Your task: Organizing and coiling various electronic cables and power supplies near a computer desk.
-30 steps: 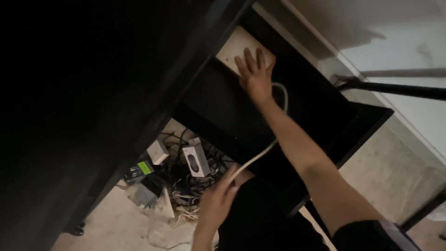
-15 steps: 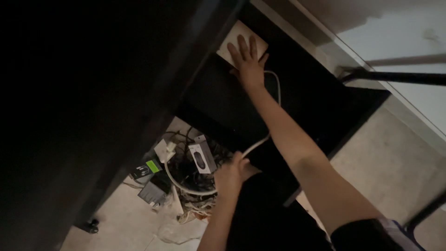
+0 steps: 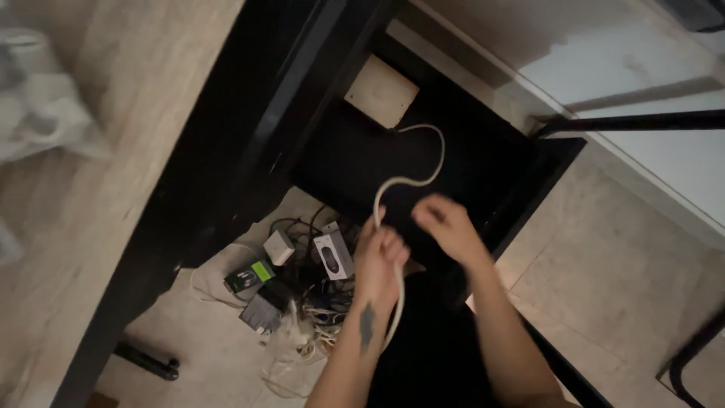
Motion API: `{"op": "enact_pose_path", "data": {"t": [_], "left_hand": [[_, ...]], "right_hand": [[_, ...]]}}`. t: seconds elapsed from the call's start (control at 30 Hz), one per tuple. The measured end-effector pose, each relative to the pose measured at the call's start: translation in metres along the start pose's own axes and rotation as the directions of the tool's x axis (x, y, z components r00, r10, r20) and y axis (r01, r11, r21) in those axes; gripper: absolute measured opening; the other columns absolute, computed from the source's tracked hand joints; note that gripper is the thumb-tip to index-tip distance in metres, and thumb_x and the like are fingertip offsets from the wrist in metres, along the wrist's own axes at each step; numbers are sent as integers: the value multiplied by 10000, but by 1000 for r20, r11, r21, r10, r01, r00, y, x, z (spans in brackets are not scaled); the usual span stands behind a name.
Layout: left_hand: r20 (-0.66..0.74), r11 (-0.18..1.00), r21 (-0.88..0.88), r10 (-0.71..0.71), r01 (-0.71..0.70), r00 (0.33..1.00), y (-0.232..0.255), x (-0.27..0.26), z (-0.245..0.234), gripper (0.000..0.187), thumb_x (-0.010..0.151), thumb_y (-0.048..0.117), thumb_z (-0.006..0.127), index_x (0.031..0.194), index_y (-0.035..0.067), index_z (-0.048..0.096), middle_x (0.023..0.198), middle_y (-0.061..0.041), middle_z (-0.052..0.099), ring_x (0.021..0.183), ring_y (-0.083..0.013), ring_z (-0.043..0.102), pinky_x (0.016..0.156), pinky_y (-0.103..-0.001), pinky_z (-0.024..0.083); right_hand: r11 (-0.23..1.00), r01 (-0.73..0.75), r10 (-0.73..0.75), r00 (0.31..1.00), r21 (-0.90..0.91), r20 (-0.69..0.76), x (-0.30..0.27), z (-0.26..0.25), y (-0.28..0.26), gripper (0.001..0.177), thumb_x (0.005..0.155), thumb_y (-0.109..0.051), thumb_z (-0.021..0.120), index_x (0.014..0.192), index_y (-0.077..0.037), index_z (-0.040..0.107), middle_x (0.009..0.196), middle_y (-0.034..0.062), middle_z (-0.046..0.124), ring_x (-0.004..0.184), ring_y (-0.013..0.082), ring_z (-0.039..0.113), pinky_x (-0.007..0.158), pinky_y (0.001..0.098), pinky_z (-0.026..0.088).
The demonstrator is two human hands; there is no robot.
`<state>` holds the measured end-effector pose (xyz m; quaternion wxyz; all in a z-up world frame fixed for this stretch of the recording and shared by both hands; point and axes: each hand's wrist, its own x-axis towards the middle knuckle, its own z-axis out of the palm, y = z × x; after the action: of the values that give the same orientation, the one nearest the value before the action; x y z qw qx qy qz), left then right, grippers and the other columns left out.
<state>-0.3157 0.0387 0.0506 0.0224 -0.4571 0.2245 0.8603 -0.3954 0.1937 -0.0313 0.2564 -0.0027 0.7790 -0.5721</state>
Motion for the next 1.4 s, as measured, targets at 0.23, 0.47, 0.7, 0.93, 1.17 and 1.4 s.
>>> {"op": "enact_pose_path", "data": {"t": [0.23, 0.47, 0.7, 0.93, 1.17, 1.4], "left_hand": [[161, 945, -325, 90, -33, 983, -17, 51, 102, 425, 1009, 42, 510, 1431, 62, 456, 747, 43, 437, 587, -67, 404, 545, -233, 377], [436, 637, 698, -14, -328, 900, -55, 86, 102, 596, 999, 90, 498, 1569, 202, 366, 880, -64, 684, 782, -230, 708, 733, -342, 577], [472, -131, 865, -116, -485, 874, -11, 94, 57, 663, 768, 231, 802, 1389, 247, 569, 995, -119, 736, 919, -313, 714, 793, -462, 559], [509, -296, 823, 6, -485, 860, -32, 137, -7, 402, 924, 46, 541, 1203, 259, 737, 1085, -92, 744, 990, -326, 715, 945, -551, 493], [295, -613, 737, -87, -285, 951, -39, 178, -75, 288, 954, 141, 543, 1039, 243, 797, 1104, -102, 729, 1102, -293, 671, 1068, -584, 402], [595, -744, 625, 257, -237, 762, -50, 162, -85, 235, 867, 148, 563, 1010, 130, 749, 1052, -81, 720, 1022, -278, 685, 998, -495, 470]], "right_hand": [[904, -419, 43, 290, 87, 956, -31, -39, 63, 478, 821, -187, 836, 1242, -3, 706, 1110, 128, 760, 943, 198, 668, 843, 338, 562], [908, -191, -192, 603, 373, 774, -27, -13, -6, 595, 810, -107, 879, 1332, 44, 637, 1322, 171, 691, 1242, 301, 651, 1058, 412, 538], [852, -522, 455, 773, 34, 441, 18, -54, 26, 512, 817, -157, 709, 1311, -77, 598, 1220, 113, 723, 1115, 240, 705, 907, 367, 593], [715, -563, 613, 790, -415, -16, 53, -39, 53, 352, 884, -248, 729, 1101, 29, 753, 977, 197, 776, 817, 248, 746, 695, 325, 610], [667, -390, 599, 787, -635, 146, 61, -19, 58, 494, 826, -301, 751, 1273, -93, 722, 1187, 100, 769, 903, 300, 768, 837, 373, 606], [661, -122, 428, 871, -740, 239, 58, -18, 93, 543, 848, -329, 765, 1336, -108, 672, 1349, 143, 670, 1255, 332, 626, 1084, 406, 474]]}}
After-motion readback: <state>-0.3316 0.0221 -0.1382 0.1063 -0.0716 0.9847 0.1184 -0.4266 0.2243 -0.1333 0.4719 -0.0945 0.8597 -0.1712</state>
